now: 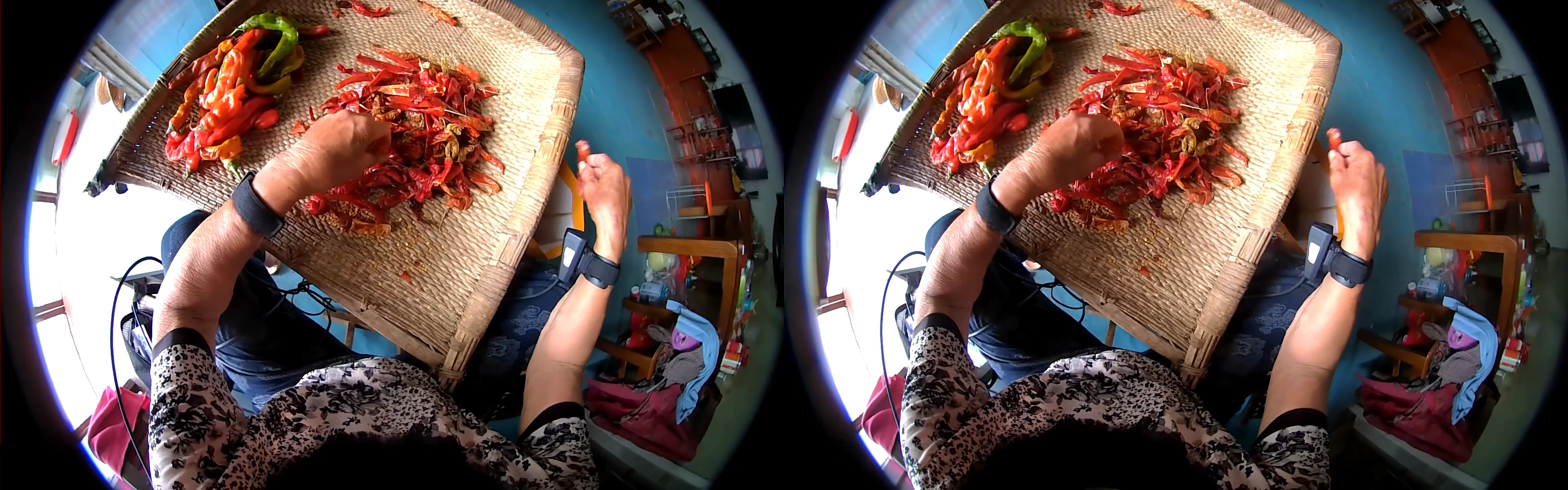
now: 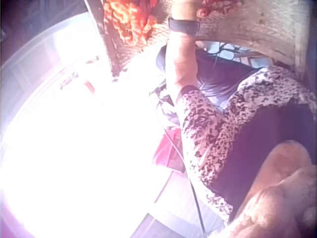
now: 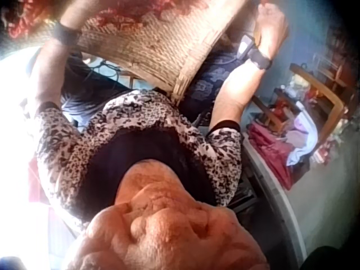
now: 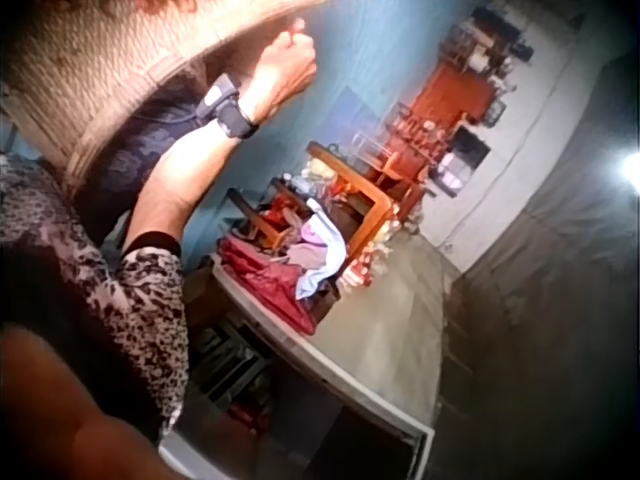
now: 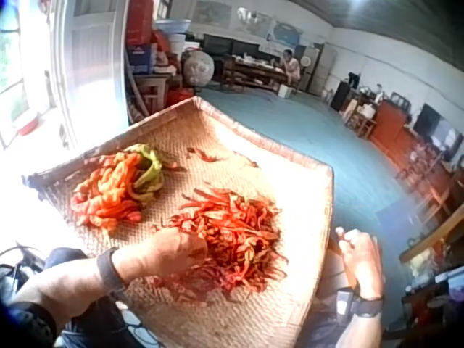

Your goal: The person is manually sorting and removing stems from dried red chili peppers placed on a large woven tray.

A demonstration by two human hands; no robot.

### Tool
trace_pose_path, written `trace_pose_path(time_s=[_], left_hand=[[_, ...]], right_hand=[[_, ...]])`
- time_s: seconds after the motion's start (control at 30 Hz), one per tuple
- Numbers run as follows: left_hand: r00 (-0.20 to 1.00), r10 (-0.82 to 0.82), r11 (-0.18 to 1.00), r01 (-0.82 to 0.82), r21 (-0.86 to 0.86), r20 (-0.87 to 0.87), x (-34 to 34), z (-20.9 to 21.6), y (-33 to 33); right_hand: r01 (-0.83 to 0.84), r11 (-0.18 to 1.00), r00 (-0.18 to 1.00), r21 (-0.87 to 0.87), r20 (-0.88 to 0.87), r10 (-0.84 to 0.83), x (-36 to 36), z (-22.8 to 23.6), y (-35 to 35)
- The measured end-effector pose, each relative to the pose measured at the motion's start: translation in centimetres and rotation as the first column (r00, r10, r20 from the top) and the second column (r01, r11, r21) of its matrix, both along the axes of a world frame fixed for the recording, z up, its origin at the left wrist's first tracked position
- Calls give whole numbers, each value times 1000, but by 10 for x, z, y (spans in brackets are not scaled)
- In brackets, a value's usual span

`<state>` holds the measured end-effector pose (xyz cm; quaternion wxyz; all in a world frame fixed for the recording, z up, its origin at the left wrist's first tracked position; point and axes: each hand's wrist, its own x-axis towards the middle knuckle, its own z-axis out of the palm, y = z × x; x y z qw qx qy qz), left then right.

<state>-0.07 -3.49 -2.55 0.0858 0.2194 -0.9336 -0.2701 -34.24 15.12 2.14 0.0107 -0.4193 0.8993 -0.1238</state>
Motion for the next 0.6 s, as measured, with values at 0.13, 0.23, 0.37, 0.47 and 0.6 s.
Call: trace_pose_path(time_s=[0.13,0.23,0.37,0.47,0.6], left_hand=[[988,68,912,-6,410,-138,-3,20,2],[908,113,762,181,622,-403,-5,3,2],[888,186,631,221,744,-422,-9,20,15],[878,150,686,239,687,-455,-11,18,21],[928,83,820,143,554,-363,-1,31,6]], right_hand=[[-282,883,958,-374,-63,279,38,5,-13],[-344,802,783,-488,322,532,100,17,-33],[-581,700,582,-415,389,714,155,13,-49],[-650,644,583,-403,279,763,165,-1,-60],[-532,715,664,-453,300,684,154,1,-57]])
